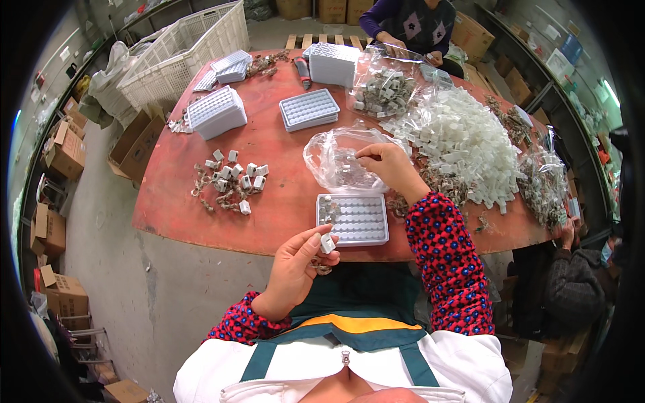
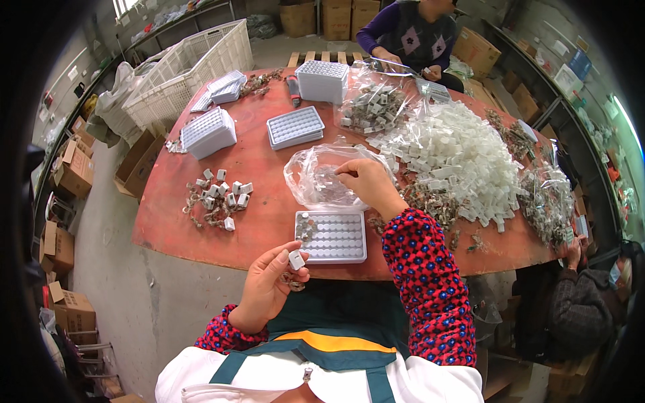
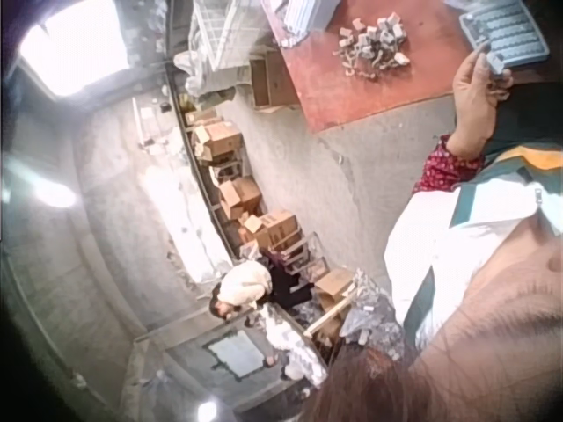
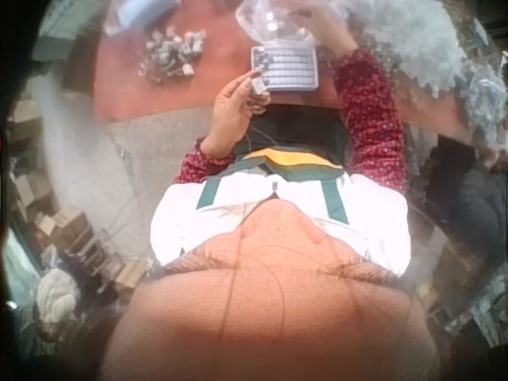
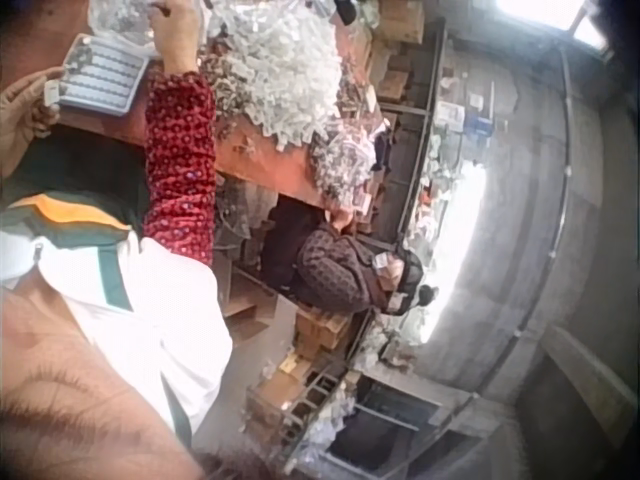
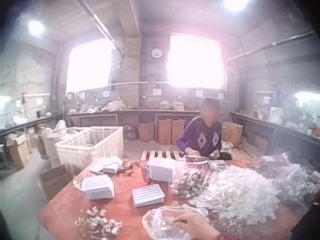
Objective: The person repeatedly picks small white plastic housings and metallic components from a table, inserts the metal parts into the housings, and places the assembled units into a compartmentalized tray. The person handles items one at a time and continues the cycle throughout the clip.
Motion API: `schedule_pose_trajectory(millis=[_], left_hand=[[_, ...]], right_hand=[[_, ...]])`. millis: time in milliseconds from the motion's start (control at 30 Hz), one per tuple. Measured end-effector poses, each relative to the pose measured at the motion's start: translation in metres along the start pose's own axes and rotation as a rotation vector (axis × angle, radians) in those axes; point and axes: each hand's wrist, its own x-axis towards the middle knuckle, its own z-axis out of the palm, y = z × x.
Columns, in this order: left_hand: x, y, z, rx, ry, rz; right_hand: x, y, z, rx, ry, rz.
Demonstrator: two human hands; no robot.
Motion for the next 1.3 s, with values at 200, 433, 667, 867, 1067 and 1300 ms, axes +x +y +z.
schedule_pose_trajectory(millis=[200,433,667,867,1067,1300], left_hand=[[0.001,0.001,0.001,0.010,0.011,0.001],[0.004,0.002,0.002,-0.024,0.013,-0.011],[0.005,-0.004,0.001,-0.074,-0.032,-0.021],[0.002,-0.005,0.005,-0.078,-0.114,0.018],[0.000,-0.006,0.013,0.104,-0.110,0.069],[-0.004,-0.002,0.016,0.339,-0.033,0.041]], right_hand=[[-0.003,-0.002,-0.003,-0.109,0.033,-0.129],[-0.043,-0.055,-0.003,0.327,-0.091,-0.010],[-0.128,-0.098,0.024,0.250,0.085,-0.172],[-0.149,-0.103,0.036,0.095,0.201,-0.372],[-0.150,-0.101,0.035,-0.177,0.276,-0.592],[-0.146,-0.101,0.025,-0.272,0.202,-0.672]])
